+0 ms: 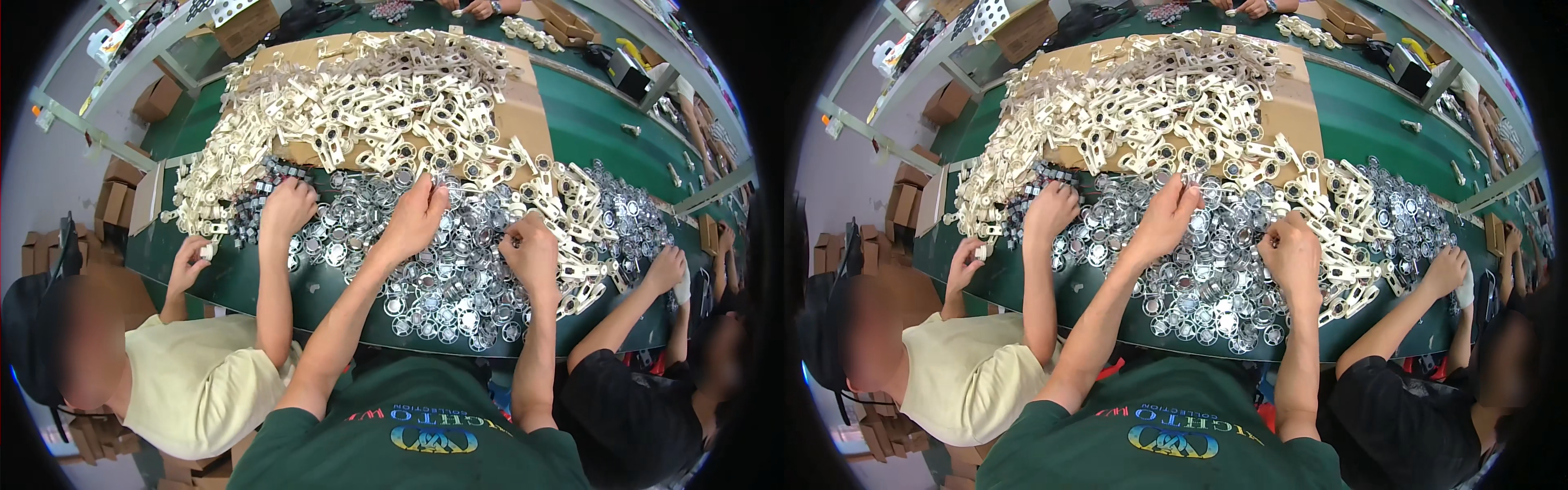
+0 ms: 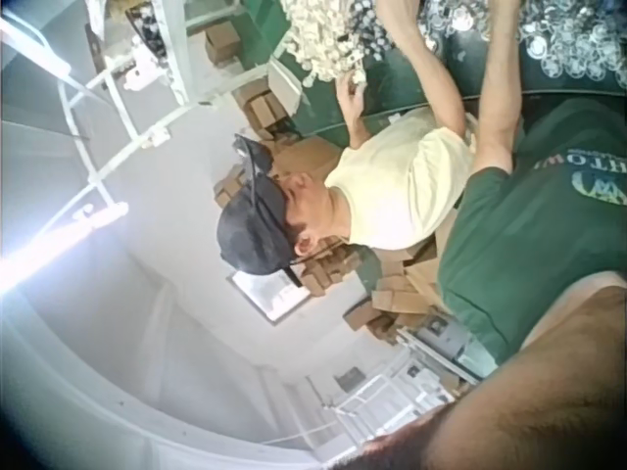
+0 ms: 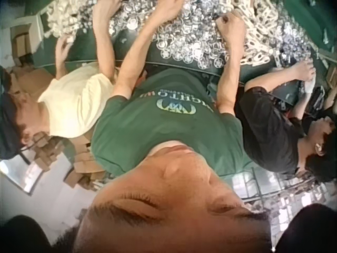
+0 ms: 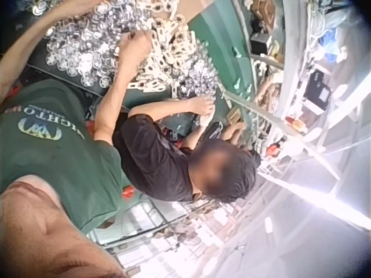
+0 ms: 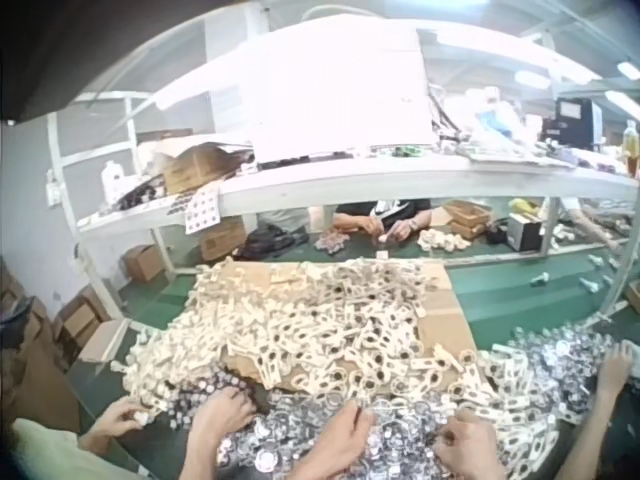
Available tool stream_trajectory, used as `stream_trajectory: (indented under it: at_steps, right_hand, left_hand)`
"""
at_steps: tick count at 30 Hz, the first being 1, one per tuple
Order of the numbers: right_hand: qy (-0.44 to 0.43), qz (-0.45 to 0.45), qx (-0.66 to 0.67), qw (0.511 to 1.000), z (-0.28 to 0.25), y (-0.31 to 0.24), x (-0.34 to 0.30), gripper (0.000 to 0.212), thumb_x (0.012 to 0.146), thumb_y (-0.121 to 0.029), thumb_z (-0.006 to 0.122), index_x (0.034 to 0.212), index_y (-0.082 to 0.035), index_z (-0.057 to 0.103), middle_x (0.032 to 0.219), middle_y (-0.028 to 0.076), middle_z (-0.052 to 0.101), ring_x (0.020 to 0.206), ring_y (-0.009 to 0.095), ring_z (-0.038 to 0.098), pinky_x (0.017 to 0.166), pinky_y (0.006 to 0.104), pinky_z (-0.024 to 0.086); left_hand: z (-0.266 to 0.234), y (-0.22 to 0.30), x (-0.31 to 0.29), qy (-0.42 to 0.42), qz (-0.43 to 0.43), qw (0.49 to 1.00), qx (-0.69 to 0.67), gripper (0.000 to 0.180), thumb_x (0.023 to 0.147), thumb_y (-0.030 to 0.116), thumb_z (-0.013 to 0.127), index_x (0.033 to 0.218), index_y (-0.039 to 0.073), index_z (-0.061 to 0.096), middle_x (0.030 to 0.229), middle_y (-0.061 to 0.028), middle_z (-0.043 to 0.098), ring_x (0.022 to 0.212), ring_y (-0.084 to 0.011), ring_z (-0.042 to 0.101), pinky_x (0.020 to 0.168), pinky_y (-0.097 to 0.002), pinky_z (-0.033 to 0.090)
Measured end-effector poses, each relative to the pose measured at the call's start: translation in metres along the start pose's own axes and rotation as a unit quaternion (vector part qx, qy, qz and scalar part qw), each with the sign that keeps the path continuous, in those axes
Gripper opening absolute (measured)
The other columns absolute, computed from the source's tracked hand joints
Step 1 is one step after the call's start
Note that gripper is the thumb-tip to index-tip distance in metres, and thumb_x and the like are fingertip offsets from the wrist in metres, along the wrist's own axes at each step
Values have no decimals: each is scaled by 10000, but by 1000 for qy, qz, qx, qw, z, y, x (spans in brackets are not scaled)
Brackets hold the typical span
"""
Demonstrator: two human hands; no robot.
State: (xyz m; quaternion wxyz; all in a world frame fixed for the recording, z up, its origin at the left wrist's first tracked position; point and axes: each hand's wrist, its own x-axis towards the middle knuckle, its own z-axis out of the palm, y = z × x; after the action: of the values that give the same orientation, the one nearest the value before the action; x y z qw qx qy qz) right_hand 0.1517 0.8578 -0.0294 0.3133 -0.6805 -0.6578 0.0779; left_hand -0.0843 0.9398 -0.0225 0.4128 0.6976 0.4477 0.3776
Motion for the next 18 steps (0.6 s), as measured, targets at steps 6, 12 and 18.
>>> stream_trajectory:
  at_steps: [6, 12, 18]
  right_hand:
    - [8, 59, 254, 965, -14, 6, 7, 75, 838, 15, 747, 911, 31, 753, 835, 36, 628, 661, 85, 583, 613, 250, 468]
    - [-18, 111, 493, 863, -16, 15, 7, 49, 936, 40, 707, 976, 50, 733, 959, 28, 650, 745, 57, 583, 645, 216, 483]
    - [-14, 99, 527, 844, -8, 14, 21, 81, 1012, -45, 657, 1033, 23, 697, 1004, 43, 645, 738, 106, 587, 649, 265, 498]
  left_hand:
    - [-4, 3, 0, -12, -5, 999, -34, 273, 1107, 258, 500, 986, 13, 496, 907, -104, 720, 780, -210, 632, 742, -372, 506]
    - [-2, 11, -1, -20, -31, 999, -19, 289, 1125, 289, 458, 1098, 20, 561, 891, -58, 732, 779, -134, 593, 747, -328, 483]
    - [14, 14, 2, 25, 23, 986, -165, 281, 1150, 278, 416, 1085, 19, 504, 958, -111, 752, 878, -170, 679, 848, -347, 526]
